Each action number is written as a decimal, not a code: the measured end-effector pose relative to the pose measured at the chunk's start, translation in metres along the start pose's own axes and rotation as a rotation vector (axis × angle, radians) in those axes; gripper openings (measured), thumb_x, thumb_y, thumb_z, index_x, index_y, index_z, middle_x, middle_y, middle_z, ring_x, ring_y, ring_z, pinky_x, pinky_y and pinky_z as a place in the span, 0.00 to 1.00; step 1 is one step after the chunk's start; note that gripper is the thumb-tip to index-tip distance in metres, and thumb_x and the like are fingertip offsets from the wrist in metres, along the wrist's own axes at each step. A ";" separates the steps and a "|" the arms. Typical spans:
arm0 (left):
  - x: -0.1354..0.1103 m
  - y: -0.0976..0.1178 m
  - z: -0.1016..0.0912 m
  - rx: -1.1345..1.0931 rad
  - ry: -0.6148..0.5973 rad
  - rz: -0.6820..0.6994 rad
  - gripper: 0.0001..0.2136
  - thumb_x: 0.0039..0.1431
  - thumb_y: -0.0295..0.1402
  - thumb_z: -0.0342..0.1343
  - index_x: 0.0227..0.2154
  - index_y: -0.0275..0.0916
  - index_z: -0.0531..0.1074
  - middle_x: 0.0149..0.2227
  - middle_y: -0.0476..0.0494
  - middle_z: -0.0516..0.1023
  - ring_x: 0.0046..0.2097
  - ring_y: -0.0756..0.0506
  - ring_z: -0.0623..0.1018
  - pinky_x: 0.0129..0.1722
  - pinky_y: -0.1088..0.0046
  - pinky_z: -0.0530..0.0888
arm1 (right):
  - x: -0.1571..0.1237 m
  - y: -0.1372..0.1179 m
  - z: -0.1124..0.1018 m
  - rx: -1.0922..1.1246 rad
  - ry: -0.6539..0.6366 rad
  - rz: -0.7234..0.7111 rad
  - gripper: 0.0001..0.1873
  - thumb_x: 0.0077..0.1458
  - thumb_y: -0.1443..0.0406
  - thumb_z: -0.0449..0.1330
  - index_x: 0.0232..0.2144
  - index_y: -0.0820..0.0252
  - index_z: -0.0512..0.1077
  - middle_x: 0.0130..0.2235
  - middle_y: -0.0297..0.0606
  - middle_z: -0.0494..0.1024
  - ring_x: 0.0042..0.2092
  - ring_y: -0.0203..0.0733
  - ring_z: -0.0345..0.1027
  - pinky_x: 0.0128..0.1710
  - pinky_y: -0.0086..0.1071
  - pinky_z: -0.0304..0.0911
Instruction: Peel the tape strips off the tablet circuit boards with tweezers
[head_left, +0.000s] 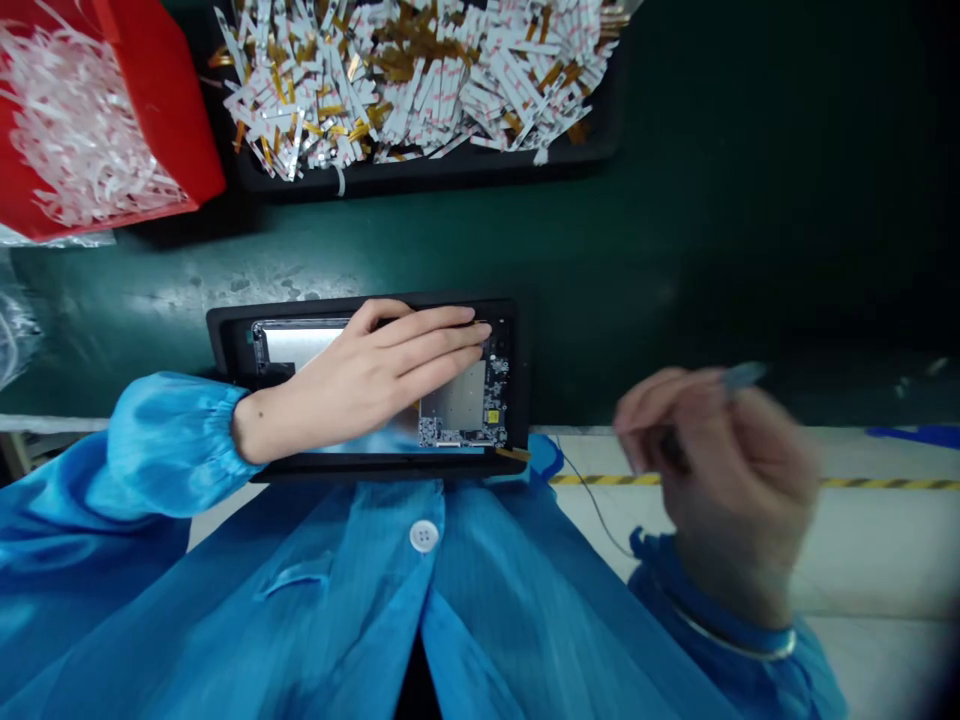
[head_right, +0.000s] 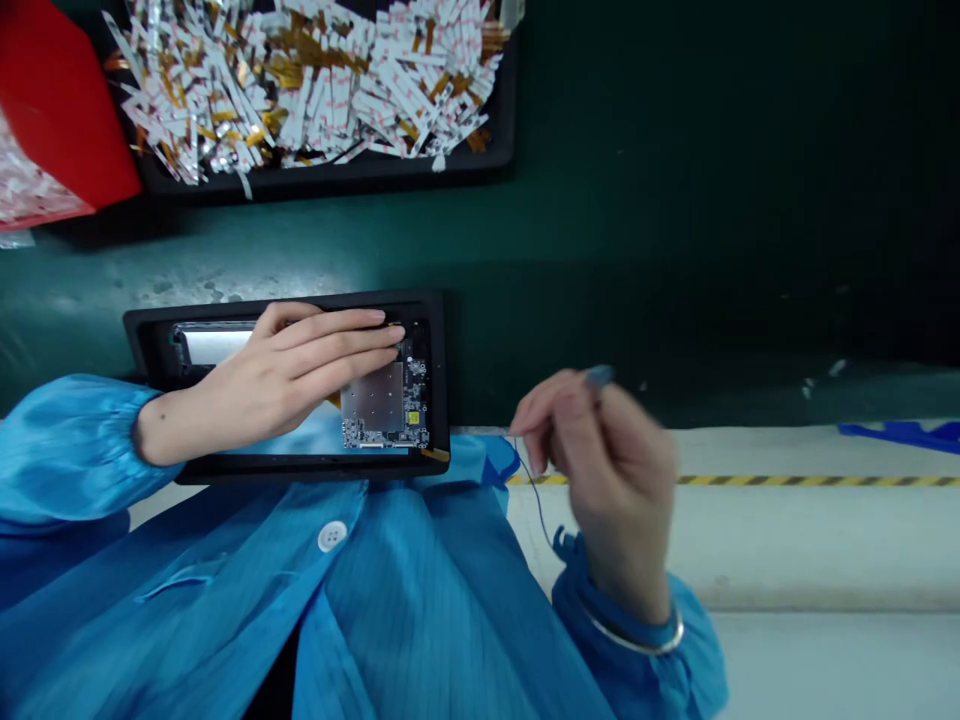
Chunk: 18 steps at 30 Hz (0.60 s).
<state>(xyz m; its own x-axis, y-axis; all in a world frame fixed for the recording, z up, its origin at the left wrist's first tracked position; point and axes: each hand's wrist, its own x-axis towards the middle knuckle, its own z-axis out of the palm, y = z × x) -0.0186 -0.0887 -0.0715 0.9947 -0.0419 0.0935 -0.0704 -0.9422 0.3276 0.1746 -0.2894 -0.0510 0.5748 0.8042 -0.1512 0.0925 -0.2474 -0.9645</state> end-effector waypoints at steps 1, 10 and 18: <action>0.000 -0.001 0.000 -0.034 0.004 -0.001 0.16 0.73 0.26 0.40 0.59 0.35 0.62 0.62 0.43 0.70 0.65 0.45 0.67 0.57 0.65 0.62 | -0.015 0.001 0.001 -0.081 -0.055 0.063 0.14 0.66 0.64 0.55 0.27 0.60 0.71 0.25 0.31 0.70 0.21 0.27 0.60 0.18 0.24 0.56; 0.001 -0.006 0.003 -0.070 0.112 -0.033 0.16 0.70 0.24 0.44 0.58 0.33 0.63 0.58 0.39 0.74 0.60 0.45 0.72 0.53 0.69 0.69 | -0.068 0.027 0.051 -0.187 0.196 0.190 0.08 0.54 0.63 0.66 0.31 0.59 0.71 0.20 0.25 0.67 0.19 0.29 0.61 0.18 0.24 0.58; 0.013 0.004 -0.004 0.278 0.091 0.160 0.11 0.71 0.24 0.42 0.46 0.34 0.69 0.51 0.39 0.79 0.54 0.43 0.77 0.47 0.66 0.72 | -0.074 0.039 0.057 -0.239 0.305 -0.003 0.05 0.53 0.67 0.67 0.30 0.58 0.74 0.26 0.30 0.70 0.24 0.32 0.64 0.22 0.29 0.62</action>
<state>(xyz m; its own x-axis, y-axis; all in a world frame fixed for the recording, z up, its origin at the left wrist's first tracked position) -0.0064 -0.0917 -0.0656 0.9611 -0.1788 0.2104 -0.1899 -0.9812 0.0336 0.0894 -0.3275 -0.0894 0.7863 0.6163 -0.0424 0.2610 -0.3936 -0.8814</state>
